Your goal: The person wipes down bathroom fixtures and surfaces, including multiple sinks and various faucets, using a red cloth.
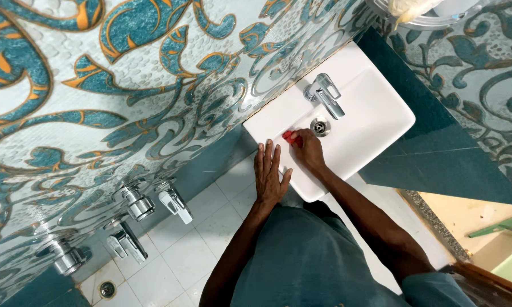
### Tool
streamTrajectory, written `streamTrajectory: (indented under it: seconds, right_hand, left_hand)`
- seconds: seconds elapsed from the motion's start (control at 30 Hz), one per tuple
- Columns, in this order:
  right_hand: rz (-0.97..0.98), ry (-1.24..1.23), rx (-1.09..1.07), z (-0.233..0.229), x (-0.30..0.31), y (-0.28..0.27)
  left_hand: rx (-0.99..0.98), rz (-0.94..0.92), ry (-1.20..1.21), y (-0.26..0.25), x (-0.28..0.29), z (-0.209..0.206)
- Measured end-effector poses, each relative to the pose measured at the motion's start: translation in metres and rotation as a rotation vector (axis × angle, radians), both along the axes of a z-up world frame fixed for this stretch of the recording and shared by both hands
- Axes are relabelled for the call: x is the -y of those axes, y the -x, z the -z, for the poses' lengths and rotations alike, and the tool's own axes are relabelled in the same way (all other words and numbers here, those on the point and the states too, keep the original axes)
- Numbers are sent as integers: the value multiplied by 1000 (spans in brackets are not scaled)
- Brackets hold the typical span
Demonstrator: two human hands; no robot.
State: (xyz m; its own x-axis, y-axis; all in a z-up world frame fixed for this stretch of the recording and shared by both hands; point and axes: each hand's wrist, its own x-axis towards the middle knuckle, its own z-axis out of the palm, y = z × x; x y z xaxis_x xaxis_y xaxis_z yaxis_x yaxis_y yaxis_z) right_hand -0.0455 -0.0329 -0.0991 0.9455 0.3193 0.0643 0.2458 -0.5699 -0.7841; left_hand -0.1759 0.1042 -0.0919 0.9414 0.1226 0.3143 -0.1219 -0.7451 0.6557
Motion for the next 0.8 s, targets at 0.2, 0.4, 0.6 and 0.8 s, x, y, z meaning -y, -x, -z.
streamTrajectory:
  seconds: [0.2,0.4,0.6,0.8]
  right_hand:
    - [328,27,131,31,44,-74]
    - [395,446,362,29,110,-106]
    - [-24,482,-54,34,73,-41]
    - [-209,288,-114,-29,41,52]
  left_hand:
    - [-13,-6,-51,4,-6,-14]
    - [-37,-10,-65,3,-5,-11]
    - [-54,-15,-42,2,-2,-10]
    - [-73,-35,-14,0,4,-15]
